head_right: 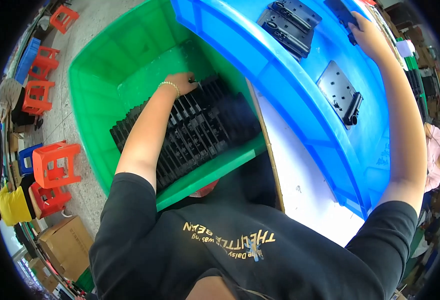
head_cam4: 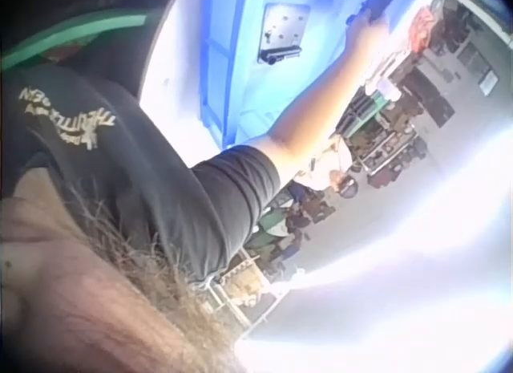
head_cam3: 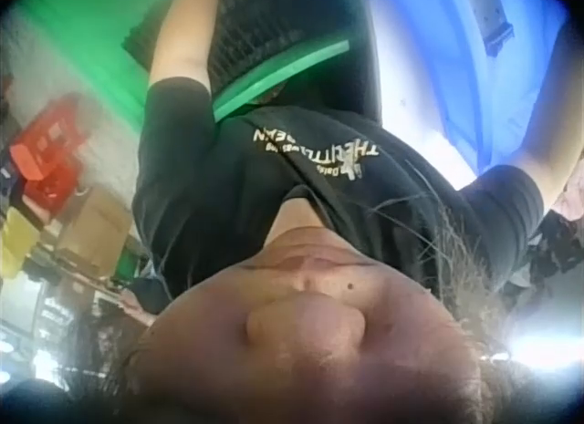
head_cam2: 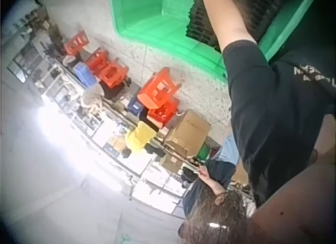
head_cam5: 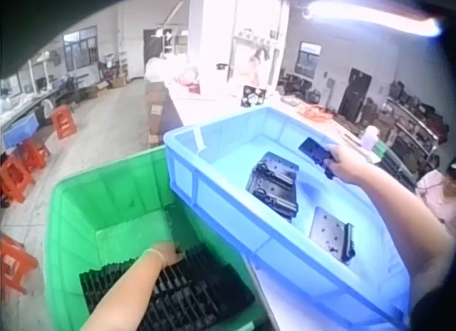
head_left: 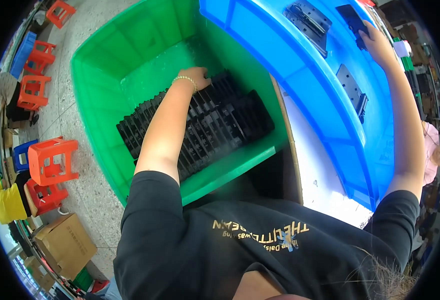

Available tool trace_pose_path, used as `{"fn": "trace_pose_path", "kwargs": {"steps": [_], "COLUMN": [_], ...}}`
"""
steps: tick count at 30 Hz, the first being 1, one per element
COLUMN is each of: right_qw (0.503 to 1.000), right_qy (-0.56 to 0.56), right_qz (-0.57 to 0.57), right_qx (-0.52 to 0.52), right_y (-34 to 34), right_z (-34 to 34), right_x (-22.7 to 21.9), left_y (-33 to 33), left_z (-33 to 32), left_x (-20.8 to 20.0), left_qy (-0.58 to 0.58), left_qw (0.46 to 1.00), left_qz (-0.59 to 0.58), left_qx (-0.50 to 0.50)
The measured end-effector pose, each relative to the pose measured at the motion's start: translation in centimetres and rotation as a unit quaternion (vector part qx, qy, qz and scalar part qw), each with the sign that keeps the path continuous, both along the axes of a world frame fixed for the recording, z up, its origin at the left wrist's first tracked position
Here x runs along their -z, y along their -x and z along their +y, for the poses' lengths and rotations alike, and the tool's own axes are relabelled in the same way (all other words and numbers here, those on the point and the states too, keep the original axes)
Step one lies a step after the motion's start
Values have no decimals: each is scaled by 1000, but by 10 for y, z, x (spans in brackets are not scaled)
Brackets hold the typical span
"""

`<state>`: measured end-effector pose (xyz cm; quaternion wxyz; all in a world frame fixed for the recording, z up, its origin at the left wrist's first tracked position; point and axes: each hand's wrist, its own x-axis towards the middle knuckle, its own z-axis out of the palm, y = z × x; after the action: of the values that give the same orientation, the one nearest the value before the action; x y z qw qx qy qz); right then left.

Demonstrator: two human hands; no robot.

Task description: The person transfers black plastic components by hand from a blue tray into a green storage bin.

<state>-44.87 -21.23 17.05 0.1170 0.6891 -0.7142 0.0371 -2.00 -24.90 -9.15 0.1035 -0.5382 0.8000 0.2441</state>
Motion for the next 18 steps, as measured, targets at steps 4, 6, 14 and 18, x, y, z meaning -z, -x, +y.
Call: {"fn": "trace_pose_path", "kwargs": {"steps": [4, 6, 14, 18], "right_qw": [956, 925, 830, 876], "right_qy": [160, 118, -111, -135], "right_qz": [-155, -343, -502, -392], "right_qx": [-191, -111, -216, -246], "right_y": [19, 3, -169, -103], "right_z": [33, 64, 154, 102], "right_x": [-20, -45, -75, -47], "left_y": [-4, -11, 67, 78], "left_z": [9, 29, 188, 215], "left_x": [-8, -37, -264, -250], "left_qy": [223, 380, -125, -176], "left_qw": [968, 869, 445, 460], "left_qz": [117, 307, 878, 846], "left_qx": [4, -72, -122, -202]}}
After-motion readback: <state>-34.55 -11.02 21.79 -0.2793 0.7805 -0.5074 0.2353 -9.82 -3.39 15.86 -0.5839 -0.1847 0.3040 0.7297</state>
